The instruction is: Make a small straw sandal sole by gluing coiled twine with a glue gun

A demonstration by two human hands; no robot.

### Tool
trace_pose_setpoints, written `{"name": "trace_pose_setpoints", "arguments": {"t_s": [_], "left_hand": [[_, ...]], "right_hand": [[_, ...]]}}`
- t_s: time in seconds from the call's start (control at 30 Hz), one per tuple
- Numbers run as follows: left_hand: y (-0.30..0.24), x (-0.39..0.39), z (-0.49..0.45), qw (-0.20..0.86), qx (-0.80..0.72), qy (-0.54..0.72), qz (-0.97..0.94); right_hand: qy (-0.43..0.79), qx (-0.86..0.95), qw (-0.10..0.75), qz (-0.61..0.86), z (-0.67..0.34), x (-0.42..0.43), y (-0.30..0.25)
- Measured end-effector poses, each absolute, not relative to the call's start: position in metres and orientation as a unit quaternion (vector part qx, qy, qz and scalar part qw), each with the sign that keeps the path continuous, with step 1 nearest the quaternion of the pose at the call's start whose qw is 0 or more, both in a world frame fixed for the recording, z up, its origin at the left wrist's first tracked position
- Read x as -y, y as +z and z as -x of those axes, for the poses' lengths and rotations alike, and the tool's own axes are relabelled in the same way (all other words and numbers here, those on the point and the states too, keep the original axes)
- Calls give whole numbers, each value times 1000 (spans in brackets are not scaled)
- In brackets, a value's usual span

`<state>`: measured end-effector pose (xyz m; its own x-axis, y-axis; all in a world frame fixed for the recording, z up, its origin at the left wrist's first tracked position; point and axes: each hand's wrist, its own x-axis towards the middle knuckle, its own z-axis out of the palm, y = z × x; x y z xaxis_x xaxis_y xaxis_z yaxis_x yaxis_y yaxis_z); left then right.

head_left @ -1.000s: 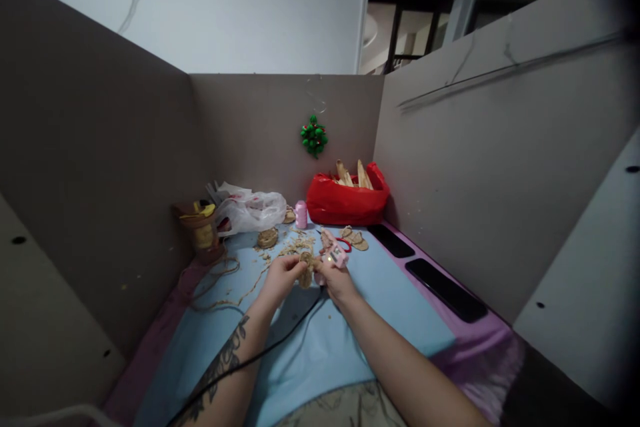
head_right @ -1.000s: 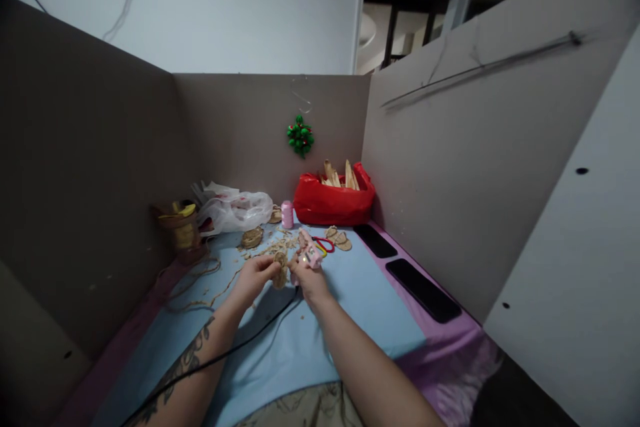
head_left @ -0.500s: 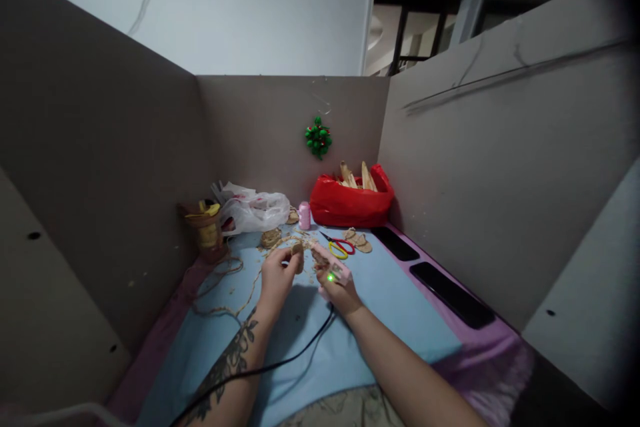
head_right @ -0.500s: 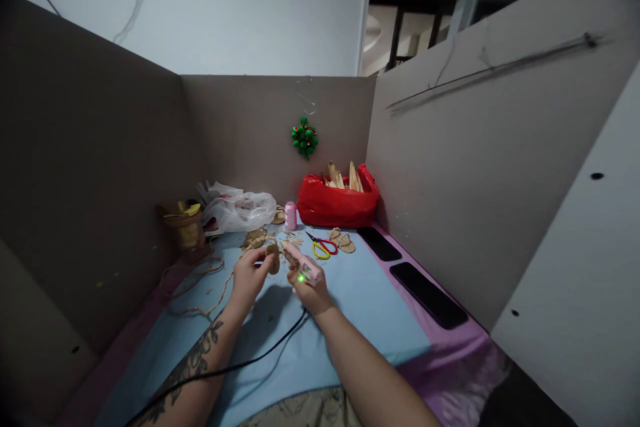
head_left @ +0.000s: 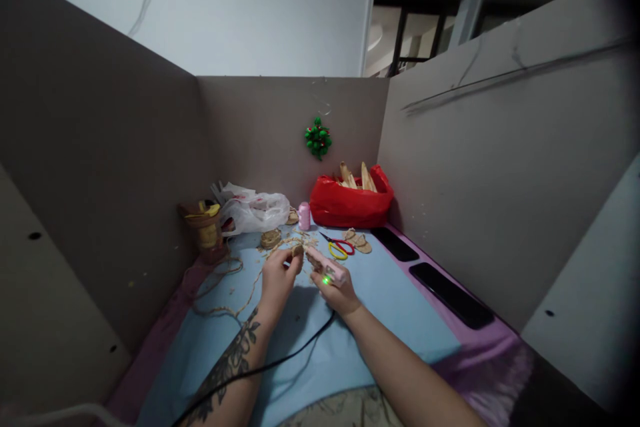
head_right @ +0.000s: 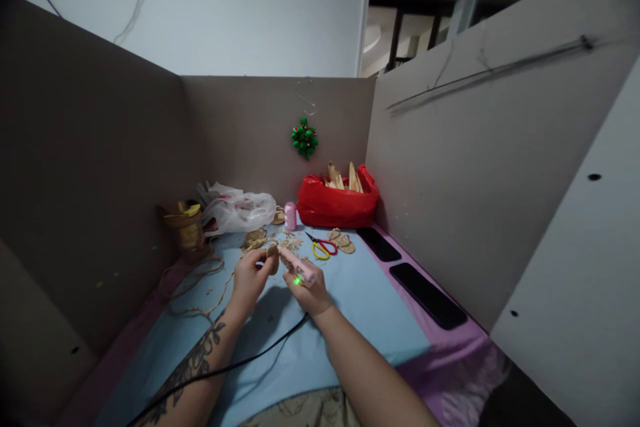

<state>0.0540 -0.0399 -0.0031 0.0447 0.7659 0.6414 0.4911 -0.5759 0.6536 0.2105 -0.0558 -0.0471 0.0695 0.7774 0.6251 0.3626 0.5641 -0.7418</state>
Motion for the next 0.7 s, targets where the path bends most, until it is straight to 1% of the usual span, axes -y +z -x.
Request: {"name": "trace_pose_setpoints", "arguments": {"t_s": [0.7], "left_hand": [[-9,37,-53,103,-443,519,-724]], "right_hand": [[166,667,580,438,-210,58,-43]]}}
